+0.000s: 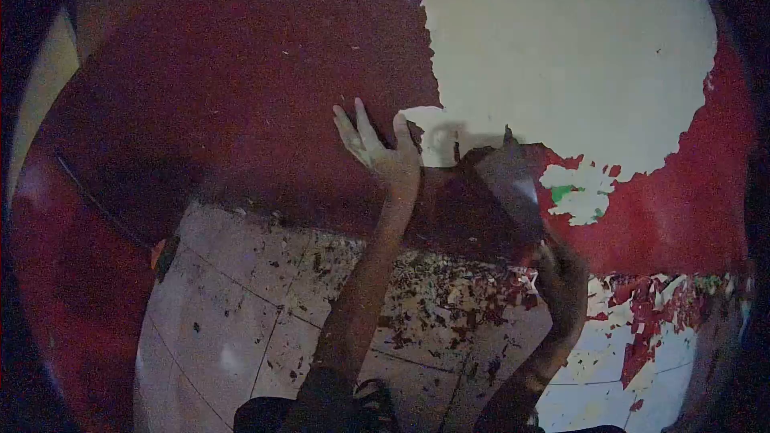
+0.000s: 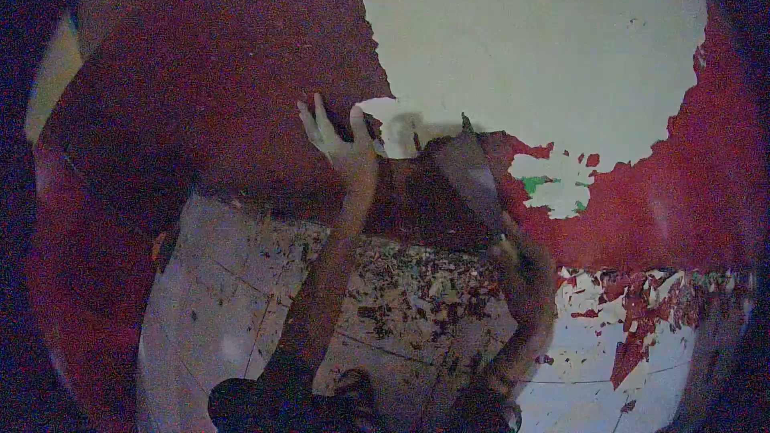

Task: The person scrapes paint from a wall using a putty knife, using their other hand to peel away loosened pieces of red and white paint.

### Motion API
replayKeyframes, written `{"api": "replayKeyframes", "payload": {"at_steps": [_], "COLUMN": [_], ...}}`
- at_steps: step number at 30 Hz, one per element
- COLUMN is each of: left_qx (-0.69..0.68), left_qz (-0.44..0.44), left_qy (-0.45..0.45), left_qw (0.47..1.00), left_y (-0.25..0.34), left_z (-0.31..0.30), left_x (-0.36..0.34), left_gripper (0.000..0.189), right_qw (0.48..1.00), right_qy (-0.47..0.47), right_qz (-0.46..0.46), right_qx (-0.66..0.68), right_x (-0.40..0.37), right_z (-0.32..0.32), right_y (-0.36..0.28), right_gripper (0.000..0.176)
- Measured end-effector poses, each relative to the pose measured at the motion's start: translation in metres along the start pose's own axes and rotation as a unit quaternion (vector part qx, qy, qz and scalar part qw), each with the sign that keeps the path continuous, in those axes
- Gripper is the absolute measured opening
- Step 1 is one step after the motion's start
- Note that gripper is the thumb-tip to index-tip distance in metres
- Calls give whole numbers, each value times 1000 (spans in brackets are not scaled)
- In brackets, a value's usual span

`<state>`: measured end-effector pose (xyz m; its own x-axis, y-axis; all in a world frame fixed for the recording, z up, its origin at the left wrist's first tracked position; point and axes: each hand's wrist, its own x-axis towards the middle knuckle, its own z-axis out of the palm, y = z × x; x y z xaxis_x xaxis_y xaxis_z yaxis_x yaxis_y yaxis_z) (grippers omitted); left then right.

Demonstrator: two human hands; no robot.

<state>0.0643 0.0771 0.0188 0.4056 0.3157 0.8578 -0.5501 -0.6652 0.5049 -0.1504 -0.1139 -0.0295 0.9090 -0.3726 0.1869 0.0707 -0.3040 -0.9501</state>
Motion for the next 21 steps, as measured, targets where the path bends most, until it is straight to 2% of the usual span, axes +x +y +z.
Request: {"api": "replayKeyframes", "payload": {"at_steps": [1, 4, 7, 10, 11, 14, 16, 18, 20, 21], "left_qx": [0, -51, -56, -114, -169, -324, -411, -437, -423, -392], "left_qz": [1, -22, -6, -121, -169, -334, -462, -551, -601, -616], "left_qy": [-9, -28, -50, -58, -48, -25, -25, -83, -131, -151], "left_qw": [1000, 998, 997, 984, 970, 885, 786, 706, 665, 666], "left_y": [-2, -8, -13, -11, -5, 11, 21, 9, 3, 3], "left_z": [-4, -11, -20, -25, -25, -34, -41, -47, -50, -54], "left_x": [0, 1, -2, -35, -51, -103, -140, -190, -215, -218], "left_gripper": [60, 56, 54, 53, 53, 55, 57, 53, 47, 43], "right_qw": [999, 989, 998, 996, 998, 998, 997, 997, 997, 997], "right_qy": [-18, -71, -53, -31, -40, -59, -55, -41, -47, -50], "right_qz": [-7, 127, 14, -56, -33, 28, 51, 64, 51, 45], "right_qx": [31, 36, 44, 58, 45, 2, -8, 19, 21, 23], "right_x": [-3, -3, 3, 7, 6, -1, -11, -22, -22, -21], "right_z": [0, -2, 9, 22, 23, 24, 24, 25, 22, 21], "right_y": [-10, -24, -11, -10, -15, -21, -7, -6, -1, -2], "right_gripper": [40, 39, 39, 38, 38, 39, 40, 41, 42, 42]}}
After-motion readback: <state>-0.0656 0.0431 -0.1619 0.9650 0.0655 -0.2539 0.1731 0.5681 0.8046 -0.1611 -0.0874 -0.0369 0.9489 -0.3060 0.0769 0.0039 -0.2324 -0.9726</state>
